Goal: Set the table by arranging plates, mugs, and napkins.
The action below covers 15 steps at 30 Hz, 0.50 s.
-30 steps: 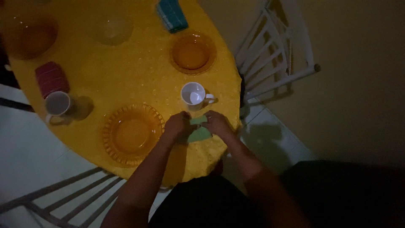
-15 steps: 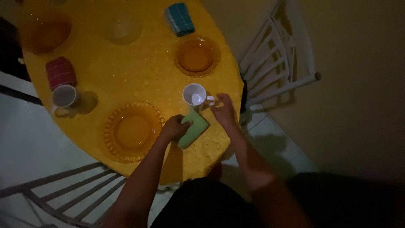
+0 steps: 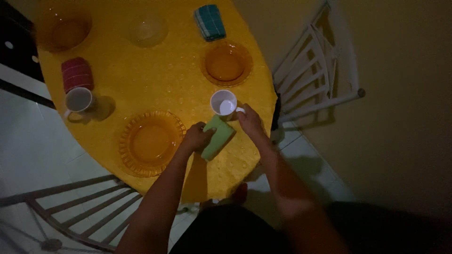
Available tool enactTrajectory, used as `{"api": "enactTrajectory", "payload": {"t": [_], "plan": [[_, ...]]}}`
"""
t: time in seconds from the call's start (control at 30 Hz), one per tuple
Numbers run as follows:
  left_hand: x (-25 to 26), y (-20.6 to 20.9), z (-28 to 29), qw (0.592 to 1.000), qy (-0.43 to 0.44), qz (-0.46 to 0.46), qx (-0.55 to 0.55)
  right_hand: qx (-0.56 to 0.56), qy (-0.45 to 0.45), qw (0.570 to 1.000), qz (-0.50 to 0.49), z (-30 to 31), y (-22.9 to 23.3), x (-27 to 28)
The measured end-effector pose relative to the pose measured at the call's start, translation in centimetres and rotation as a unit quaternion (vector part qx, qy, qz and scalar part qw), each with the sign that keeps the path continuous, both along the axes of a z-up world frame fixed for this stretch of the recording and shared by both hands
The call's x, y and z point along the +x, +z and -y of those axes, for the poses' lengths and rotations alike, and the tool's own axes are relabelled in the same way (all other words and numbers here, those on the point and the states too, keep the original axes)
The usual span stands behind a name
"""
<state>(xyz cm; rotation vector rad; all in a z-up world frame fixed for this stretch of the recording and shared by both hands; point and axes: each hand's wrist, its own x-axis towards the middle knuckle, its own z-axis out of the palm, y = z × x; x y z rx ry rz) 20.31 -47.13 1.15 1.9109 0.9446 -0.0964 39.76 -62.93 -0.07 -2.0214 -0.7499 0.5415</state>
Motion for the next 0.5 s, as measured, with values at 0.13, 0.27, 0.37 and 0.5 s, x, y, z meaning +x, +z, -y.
{"api": "enactTrajectory", "payload": {"t": [0.13, 0.27, 0.37, 0.5], "plan": [[0.8, -2.6, -0.3, 0.995, -0.019, 0.03, 0.09, -0.018, -0.013, 0.999, -0.027, -0.1, -4.5, 1.8], [1.1, -0.7, 1.4, 0.997, 0.02, 0.015, 0.073, 0.064, -0.022, 0.998, 0.013, -0.1, -3.0, 0.8], [0.7, -1.5, 1.8, 0.988, 0.024, 0.052, 0.145, 0.004, -0.042, 0.997, -0.059, 0.3, 0.3, -0.9], [0.6, 0.4, 2.7, 0.98, 0.038, 0.097, 0.171, 0.072, -0.107, 0.991, -0.041, 0.7, 1.7, -2.7]]}}
